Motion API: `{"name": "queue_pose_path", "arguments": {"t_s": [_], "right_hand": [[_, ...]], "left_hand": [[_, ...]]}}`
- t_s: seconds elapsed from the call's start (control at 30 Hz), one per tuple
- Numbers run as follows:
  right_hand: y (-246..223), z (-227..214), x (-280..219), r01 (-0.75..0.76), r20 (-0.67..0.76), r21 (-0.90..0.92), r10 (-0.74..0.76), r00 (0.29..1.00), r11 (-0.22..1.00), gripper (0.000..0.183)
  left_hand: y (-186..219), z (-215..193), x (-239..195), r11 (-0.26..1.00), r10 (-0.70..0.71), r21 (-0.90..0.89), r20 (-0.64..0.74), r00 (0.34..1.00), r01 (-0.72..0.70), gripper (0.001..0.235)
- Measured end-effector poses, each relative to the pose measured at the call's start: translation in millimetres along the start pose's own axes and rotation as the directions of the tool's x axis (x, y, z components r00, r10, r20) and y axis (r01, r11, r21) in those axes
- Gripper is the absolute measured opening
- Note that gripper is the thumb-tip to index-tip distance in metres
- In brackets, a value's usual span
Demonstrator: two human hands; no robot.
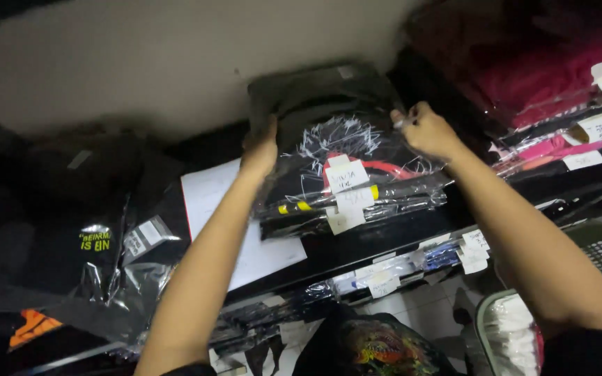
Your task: Checking packaged clothing items against a handwritten list and recording information.
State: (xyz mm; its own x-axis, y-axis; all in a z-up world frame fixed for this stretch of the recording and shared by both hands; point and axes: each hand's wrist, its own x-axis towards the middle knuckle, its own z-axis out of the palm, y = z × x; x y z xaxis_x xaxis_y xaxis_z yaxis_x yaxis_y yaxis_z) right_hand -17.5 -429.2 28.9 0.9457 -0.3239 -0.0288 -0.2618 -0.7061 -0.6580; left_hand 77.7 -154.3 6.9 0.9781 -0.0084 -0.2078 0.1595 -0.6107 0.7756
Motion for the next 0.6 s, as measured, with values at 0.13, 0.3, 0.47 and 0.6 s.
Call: {"name": "queue_pose_path", "arguments": {"t_s": [0.13, 0.3, 0.47, 0.6], "right_hand": [[-17, -8, -15, -0.087, -0.052, 0.244, 0.102, 0.993, 0.966, 0.042], [-18, -11, 0, -0.259, 0.067, -0.033, 0.26, 0.963, 0.965, 0.061], [-22, -16, -9, -0.081, 0.019, 0.056, 0.08, 0.997, 0.995, 0.051], [-27, -29, -25, 0.071, -0.039, 0.118, -0.067, 0.997, 0.99, 0.044]], "left_hand": [[26, -22, -51, 0.981, 0.17, 0.082, 0.053, 0.984, -0.174, 0.056], [28, -43, -74, 0.847, 0.027, -0.515, 0.286, 0.958, 0.129, 0.078], [25, -35, -71, 0.84, -0.042, -0.498, 0.338, 0.94, 0.216, 0.069], [10, -36, -52, 0.793, 0.048, -0.603, 0.211, 0.976, 0.092, 0.058]]}}
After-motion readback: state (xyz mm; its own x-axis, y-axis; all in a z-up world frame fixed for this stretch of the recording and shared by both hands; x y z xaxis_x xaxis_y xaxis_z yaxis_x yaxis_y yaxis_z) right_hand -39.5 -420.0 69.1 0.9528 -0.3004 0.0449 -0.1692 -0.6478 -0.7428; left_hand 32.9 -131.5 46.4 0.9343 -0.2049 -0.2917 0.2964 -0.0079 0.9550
